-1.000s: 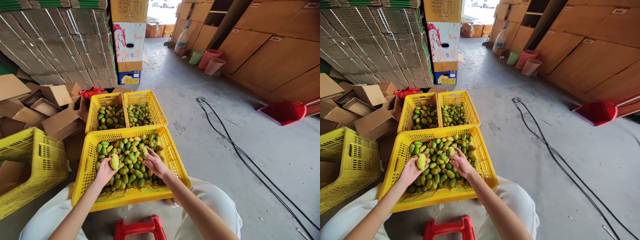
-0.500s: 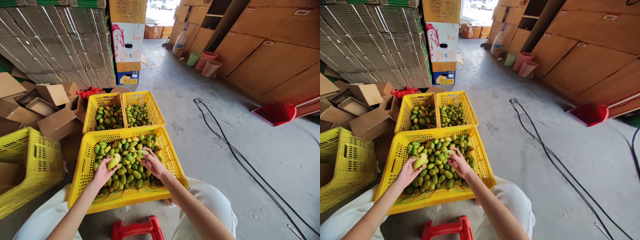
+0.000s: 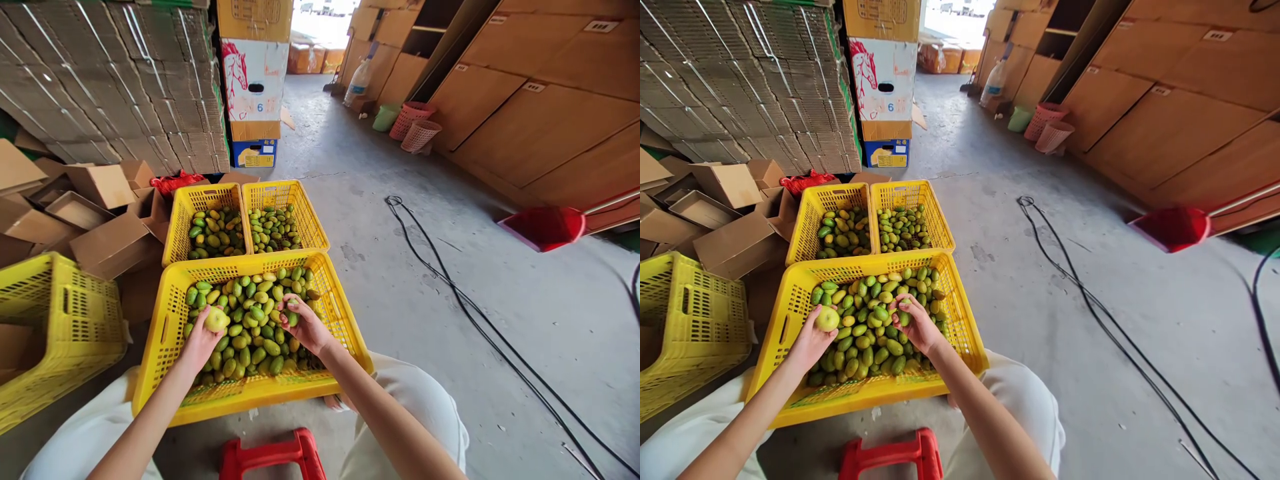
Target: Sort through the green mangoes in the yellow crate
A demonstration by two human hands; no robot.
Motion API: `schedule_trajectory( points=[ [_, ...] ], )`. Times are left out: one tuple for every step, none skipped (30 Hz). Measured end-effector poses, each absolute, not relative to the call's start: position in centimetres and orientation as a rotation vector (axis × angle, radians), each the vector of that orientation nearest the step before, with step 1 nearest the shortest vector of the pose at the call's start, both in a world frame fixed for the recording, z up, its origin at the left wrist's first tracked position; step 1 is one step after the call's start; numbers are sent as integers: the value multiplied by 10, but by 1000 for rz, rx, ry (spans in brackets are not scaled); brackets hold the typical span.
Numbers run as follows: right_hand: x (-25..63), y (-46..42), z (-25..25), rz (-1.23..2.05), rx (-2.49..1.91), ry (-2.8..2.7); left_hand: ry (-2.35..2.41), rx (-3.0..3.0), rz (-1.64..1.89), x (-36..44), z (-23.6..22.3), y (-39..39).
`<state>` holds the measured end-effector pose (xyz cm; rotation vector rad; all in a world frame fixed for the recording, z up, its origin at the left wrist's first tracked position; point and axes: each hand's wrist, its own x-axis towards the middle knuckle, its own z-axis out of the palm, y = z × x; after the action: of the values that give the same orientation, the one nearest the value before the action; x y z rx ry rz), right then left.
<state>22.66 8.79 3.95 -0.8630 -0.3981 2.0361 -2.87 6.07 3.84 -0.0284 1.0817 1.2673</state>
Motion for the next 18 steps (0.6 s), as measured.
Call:
schedule_trajectory(
  points=[
    [227,89,39,2016,-863,-384,1063,-47,1252,-29,40,61],
    [227,89,38,2002,-860,-364,1051,-65,1232,-28,42,60],
    [227,90,37,1994,-851,-339,1049,-80,1214,-28,43,60],
    [227,91,35,1996,-835,-317,1061,-92,1201,-28,44,60],
    [228,92,33,2003,-815,-299,1090,-105,1193,-27,45,59],
    [228,92,32,2012,-793,-289,1125,-115,1187,-27,46,59],
    [227,92,30,2022,-776,-287,1152,-113,1182,-26,46,59],
    [227,92,29,2030,-763,-294,1163,-97,1177,-25,46,59],
    [226,92,29,2034,-756,-307,1161,-69,1174,-24,46,58],
    [225,91,29,2034,-753,-320,1151,-36,1170,-23,46,58],
    [224,90,30,2030,-755,-330,1140,-5,1170,-23,46,57],
    [223,90,31,2020,-763,-337,1127,18,1169,-22,46,57],
    [222,89,33,2003,-780,-340,1117,26,1168,-22,46,56],
    [222,89,34,1984,-804,-339,1111,21,1163,-22,47,56],
    [221,88,34,1963,-829,-336,1103,8,1157,-22,48,56],
    [221,88,35,1947,-852,-331,1091,-8,1149,-22,49,56],
    [221,88,35,1940,-870,-325,1081,-23,1143,-22,50,55],
    [221,87,34,1941,-879,-318,1075,-35,1138,-22,51,55]
  ],
)
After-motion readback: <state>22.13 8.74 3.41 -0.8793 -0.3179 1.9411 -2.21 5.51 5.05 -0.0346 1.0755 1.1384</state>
